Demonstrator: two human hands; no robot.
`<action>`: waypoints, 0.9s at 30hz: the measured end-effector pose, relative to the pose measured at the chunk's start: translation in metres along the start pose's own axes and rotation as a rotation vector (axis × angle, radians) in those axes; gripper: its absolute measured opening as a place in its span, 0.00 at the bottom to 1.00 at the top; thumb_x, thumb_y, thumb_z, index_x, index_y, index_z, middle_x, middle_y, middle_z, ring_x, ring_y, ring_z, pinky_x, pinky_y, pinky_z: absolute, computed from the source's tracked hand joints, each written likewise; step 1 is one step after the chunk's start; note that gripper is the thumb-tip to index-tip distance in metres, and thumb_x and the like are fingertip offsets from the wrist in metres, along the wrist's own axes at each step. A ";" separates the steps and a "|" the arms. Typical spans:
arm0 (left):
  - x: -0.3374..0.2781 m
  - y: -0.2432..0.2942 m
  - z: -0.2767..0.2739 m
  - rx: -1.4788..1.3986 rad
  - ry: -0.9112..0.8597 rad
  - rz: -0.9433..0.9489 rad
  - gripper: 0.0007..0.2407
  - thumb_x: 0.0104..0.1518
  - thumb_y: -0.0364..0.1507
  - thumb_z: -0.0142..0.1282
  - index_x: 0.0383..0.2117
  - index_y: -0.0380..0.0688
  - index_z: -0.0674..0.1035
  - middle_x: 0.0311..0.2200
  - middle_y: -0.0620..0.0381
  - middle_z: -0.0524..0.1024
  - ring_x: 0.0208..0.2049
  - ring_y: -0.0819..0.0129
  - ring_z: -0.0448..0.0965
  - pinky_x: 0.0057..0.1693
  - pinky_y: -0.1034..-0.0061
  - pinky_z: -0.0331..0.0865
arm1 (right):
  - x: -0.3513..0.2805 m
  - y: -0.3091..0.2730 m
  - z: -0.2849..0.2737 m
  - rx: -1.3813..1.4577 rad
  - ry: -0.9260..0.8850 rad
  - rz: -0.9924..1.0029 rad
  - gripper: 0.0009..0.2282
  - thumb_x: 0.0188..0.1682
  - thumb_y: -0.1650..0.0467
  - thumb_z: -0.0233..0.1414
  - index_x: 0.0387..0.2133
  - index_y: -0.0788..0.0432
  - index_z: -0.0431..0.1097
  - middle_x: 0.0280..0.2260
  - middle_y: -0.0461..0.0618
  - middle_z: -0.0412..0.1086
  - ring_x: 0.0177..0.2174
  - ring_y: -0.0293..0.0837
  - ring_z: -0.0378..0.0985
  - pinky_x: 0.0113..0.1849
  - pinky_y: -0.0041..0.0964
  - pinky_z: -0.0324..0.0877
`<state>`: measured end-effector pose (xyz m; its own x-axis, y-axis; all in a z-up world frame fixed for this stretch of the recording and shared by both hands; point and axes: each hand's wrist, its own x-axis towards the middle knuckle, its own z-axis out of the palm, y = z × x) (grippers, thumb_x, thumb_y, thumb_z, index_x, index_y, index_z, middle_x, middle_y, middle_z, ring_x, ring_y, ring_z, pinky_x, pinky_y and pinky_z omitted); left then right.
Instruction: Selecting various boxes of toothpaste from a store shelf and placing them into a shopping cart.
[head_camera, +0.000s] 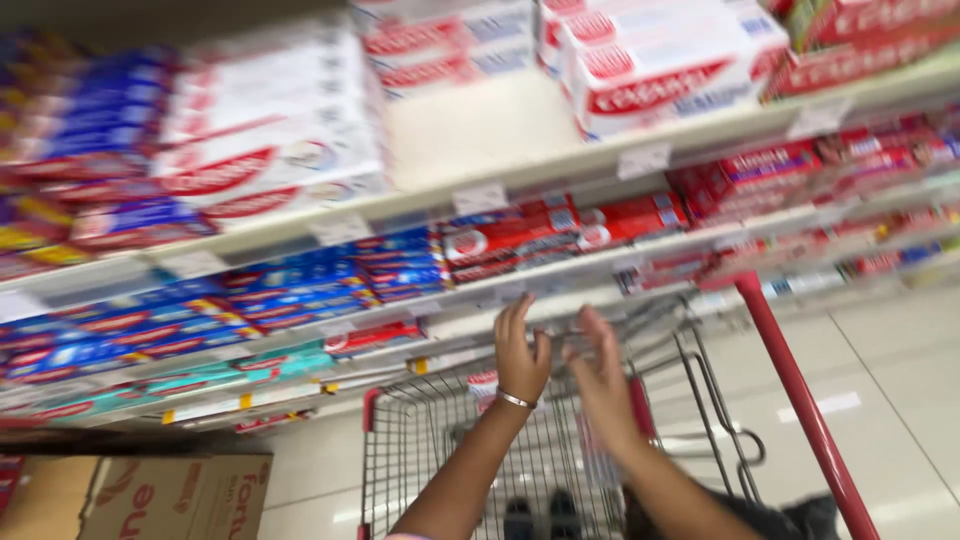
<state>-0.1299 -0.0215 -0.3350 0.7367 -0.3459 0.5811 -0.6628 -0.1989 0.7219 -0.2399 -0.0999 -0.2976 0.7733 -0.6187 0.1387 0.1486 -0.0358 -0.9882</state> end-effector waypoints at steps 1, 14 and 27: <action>0.032 0.022 -0.026 0.008 0.030 0.015 0.22 0.56 0.21 0.50 0.60 0.39 0.71 0.59 0.43 0.72 0.61 0.44 0.68 0.68 0.54 0.60 | 0.026 -0.031 0.009 0.004 -0.022 -0.026 0.29 0.52 0.74 0.49 0.68 0.61 0.49 0.67 0.56 0.54 0.65 0.48 0.55 0.61 0.42 0.54; 0.359 0.097 -0.179 0.369 0.334 0.187 0.30 0.56 0.35 0.56 0.60 0.21 0.64 0.58 0.29 0.69 0.62 0.40 0.65 0.69 0.57 0.55 | 0.351 -0.249 0.090 -0.631 0.121 -0.741 0.33 0.50 0.67 0.59 0.68 0.67 0.54 0.64 0.69 0.59 0.63 0.61 0.62 0.62 0.47 0.58; 0.392 0.057 -0.164 0.200 0.037 0.068 0.27 0.54 0.38 0.58 0.61 0.45 0.70 0.60 0.34 0.70 0.69 0.32 0.52 0.71 0.51 0.48 | 0.342 -0.255 0.094 -0.100 -0.061 -0.448 0.34 0.48 0.71 0.57 0.68 0.66 0.52 0.62 0.63 0.62 0.60 0.50 0.68 0.58 0.38 0.64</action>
<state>0.1436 -0.0185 -0.0047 0.6911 -0.3314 0.6423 -0.7221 -0.3556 0.5934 0.0446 -0.2283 0.0074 0.6821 -0.4777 0.5537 0.4182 -0.3664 -0.8312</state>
